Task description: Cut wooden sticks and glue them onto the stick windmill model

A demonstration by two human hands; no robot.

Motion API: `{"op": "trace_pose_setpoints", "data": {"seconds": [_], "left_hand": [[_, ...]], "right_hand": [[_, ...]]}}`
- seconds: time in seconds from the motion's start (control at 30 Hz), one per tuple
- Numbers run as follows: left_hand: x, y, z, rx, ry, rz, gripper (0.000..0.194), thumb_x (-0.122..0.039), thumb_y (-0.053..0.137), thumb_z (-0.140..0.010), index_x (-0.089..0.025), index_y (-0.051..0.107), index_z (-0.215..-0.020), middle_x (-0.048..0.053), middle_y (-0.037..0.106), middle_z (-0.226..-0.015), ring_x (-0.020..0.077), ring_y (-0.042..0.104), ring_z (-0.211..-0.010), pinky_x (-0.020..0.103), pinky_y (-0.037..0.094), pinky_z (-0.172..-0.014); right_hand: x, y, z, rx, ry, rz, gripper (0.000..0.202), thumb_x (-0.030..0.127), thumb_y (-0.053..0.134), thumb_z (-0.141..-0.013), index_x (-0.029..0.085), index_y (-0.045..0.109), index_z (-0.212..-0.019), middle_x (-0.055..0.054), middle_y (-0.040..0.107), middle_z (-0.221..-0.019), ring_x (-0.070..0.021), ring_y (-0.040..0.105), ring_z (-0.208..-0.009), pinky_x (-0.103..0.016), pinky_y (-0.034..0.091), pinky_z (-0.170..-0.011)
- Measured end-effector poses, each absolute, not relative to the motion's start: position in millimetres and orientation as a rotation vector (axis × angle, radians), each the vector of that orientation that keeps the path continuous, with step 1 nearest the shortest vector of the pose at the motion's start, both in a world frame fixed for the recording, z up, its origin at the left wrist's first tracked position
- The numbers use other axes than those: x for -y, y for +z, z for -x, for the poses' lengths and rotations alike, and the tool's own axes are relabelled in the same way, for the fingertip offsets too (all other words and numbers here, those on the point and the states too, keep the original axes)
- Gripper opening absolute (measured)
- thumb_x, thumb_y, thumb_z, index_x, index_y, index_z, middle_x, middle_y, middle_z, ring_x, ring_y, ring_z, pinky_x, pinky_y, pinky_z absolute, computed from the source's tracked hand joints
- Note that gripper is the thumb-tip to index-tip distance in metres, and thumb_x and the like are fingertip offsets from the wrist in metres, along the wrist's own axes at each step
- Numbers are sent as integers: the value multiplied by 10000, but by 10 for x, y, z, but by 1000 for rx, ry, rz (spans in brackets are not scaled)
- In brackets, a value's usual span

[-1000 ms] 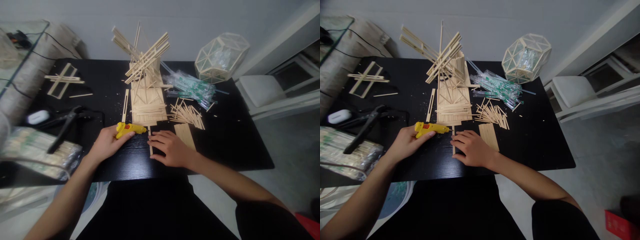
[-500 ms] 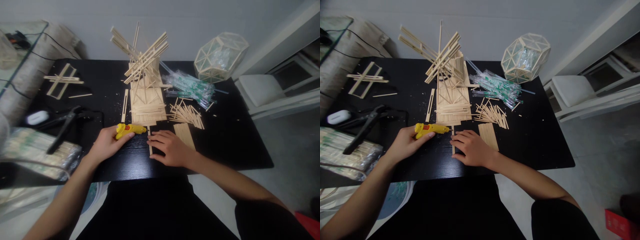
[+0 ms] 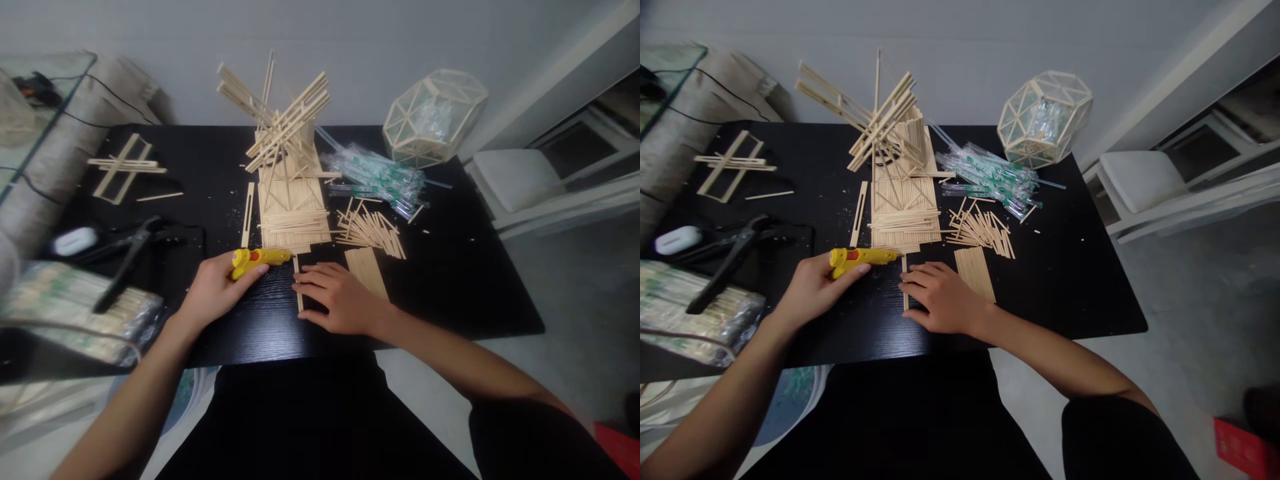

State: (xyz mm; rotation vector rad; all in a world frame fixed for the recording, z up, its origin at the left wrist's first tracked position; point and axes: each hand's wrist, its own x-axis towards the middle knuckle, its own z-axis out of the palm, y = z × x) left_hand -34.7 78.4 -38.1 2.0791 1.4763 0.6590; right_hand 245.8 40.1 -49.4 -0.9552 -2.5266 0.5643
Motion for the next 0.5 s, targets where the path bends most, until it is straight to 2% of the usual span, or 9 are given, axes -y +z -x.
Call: {"op": "trace_pose_setpoints", "data": {"seconds": [0.2,0.4,0.5], "left_hand": [[-797,-330,403,-1350,552,-2093,364,-567,666,-940,-221,763,-880,-15,697,-703,150,603,-574,264,462,-580],[-794,-372,382,-1508,666,-2021,399,-607,679,-907,-219,765,-866,15,723,-742,180,625,-603,293,466,-576],[-794,-341,463,-1645,776,-1932,416,-619,690,-894,-213,767,-940,29,751,-811,193,644,-651,303,475,-586]], "right_hand": [[-399,-499,-2457,2538,556,960,406,379,718,-983,186,717,-1340,-122,702,-1407,-288,615,-1346,-517,469,-1173],[-405,-511,-2461,2538,532,950,413,386,736,-970,164,721,-1317,-119,708,-1398,-295,623,-1336,-512,480,-1163],[-404,-517,-2463,2532,527,944,405,383,738,-969,170,721,-1312,-113,710,-1394,-294,625,-1334,-509,486,-1161]]}}
